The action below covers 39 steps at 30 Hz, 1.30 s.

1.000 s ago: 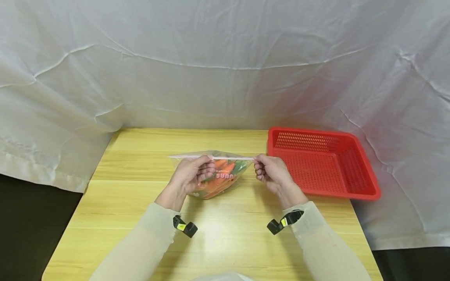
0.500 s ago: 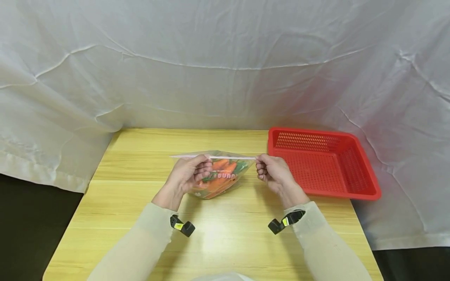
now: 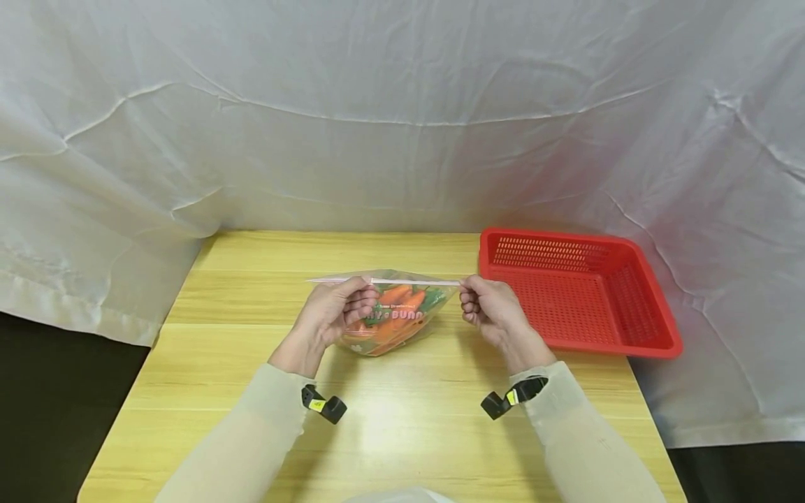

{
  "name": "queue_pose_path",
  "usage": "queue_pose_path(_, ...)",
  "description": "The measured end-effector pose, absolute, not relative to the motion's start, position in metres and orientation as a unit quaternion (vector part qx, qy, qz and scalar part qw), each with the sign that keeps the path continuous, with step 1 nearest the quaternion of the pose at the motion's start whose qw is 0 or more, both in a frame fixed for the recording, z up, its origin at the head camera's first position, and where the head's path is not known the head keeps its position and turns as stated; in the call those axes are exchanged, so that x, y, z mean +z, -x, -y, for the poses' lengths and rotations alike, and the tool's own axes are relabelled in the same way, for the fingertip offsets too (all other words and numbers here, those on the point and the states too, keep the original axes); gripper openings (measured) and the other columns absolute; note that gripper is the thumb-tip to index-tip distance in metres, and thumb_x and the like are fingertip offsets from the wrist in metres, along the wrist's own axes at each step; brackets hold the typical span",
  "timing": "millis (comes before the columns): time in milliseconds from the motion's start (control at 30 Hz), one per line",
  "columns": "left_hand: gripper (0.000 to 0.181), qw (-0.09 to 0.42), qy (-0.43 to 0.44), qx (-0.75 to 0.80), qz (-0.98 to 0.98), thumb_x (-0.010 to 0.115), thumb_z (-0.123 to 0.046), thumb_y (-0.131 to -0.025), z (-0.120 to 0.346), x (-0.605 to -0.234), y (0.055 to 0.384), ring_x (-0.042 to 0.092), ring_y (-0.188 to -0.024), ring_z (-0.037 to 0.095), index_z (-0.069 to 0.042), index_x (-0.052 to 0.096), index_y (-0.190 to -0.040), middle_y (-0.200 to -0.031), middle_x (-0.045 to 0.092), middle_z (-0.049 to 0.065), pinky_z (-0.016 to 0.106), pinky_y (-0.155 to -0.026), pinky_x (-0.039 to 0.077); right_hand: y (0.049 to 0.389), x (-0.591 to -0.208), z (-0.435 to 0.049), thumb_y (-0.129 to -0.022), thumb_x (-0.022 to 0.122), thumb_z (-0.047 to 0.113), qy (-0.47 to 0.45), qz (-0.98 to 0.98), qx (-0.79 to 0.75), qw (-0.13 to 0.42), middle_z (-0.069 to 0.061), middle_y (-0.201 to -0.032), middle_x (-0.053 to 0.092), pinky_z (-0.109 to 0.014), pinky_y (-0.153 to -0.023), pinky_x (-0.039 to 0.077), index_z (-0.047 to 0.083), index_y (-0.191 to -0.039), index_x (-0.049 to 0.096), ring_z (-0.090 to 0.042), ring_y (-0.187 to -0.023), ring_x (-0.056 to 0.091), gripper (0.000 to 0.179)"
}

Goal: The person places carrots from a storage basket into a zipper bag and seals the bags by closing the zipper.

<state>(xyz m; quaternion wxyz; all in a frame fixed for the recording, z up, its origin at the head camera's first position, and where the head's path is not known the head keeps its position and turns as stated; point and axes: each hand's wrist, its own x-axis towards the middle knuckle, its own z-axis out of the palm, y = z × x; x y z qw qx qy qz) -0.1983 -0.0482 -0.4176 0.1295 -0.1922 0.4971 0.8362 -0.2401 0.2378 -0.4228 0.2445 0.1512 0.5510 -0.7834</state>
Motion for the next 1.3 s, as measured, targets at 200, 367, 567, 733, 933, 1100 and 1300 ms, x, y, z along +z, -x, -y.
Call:
queue_pose_path(200,0.017,0.128,0.192,0.841,-0.49,0.068,-0.008,-0.1,0.053,-0.418,0.197,0.074,-0.062,0.013,0.0,0.076,-0.088,-0.072,0.075,0.008,0.021,-0.06,0.06,0.241,-0.423,-0.238,-0.106,0.053,0.012,-0.151,-0.551,-0.784,0.243,0.002,-0.067,0.062,-0.02,-0.053,0.043,0.011,-0.076,0.071,-0.007,-0.058,0.05,0.036)
queue_pose_path(367,0.016,0.128,0.193,0.845,-0.481,0.069,-0.009,-0.1,0.057,-0.418,0.196,0.075,-0.063,0.014,-0.002,0.077,-0.088,-0.074,0.076,0.008,0.022,-0.061,0.06,0.241,-0.423,-0.239,-0.106,0.053,0.011,-0.153,-0.552,-0.785,0.238,0.002,-0.067,0.062,-0.02,-0.053,0.043,0.01,-0.077,0.071,-0.007,-0.058,0.05,0.034)
queue_pose_path(567,0.016,0.128,0.195,0.846,-0.479,0.069,-0.009,-0.1,0.06,-0.417,0.195,0.075,-0.063,0.014,-0.003,0.077,-0.088,-0.075,0.076,0.008,0.021,-0.061,0.06,0.241,-0.424,-0.24,-0.106,0.053,0.012,-0.153,-0.553,-0.784,0.238,0.002,-0.068,0.062,-0.02,-0.054,0.043,0.011,-0.076,0.071,-0.007,-0.058,0.05,0.034)
queue_pose_path(733,0.016,0.129,0.195,0.847,-0.478,0.068,-0.009,-0.1,0.062,-0.418,0.195,0.075,-0.064,0.013,-0.003,0.077,-0.089,-0.075,0.076,0.007,0.021,-0.06,0.06,0.241,-0.424,-0.24,-0.105,0.054,0.011,-0.155,-0.547,-0.788,0.237,0.002,-0.067,0.062,-0.02,-0.054,0.043,0.01,-0.078,0.071,-0.007,-0.058,0.05,0.033)
queue_pose_path(933,0.016,0.127,0.196,0.849,-0.475,0.067,-0.008,-0.101,0.064,-0.418,0.195,0.075,-0.064,0.014,0.0,0.076,-0.09,-0.074,0.076,0.008,0.021,-0.059,0.06,0.241,-0.424,-0.241,-0.105,0.054,0.011,-0.155,-0.543,-0.791,0.236,0.002,-0.067,0.062,-0.02,-0.054,0.043,0.009,-0.078,0.071,-0.007,-0.058,0.05,0.032)
queue_pose_path(1100,0.017,0.126,0.203,0.85,-0.47,0.068,-0.009,-0.101,0.067,-0.417,0.195,0.075,-0.064,0.014,-0.001,0.076,-0.088,-0.074,0.075,0.008,0.021,-0.059,0.059,0.241,-0.425,-0.24,-0.105,0.054,0.011,-0.155,-0.541,-0.792,0.236,0.002,-0.067,0.062,-0.02,-0.053,0.042,0.009,-0.078,0.071,-0.007,-0.058,0.05,0.032)
queue_pose_path(1300,0.017,0.124,0.205,0.845,-0.478,0.068,-0.01,-0.101,0.07,-0.415,0.194,0.075,-0.065,0.013,-0.004,0.076,-0.087,-0.075,0.076,0.007,0.02,-0.059,0.059,0.241,-0.425,-0.24,-0.105,0.053,0.011,-0.154,-0.54,-0.793,0.235,0.002,-0.067,0.062,-0.02,-0.053,0.042,0.009,-0.078,0.07,-0.007,-0.058,0.05,0.032)
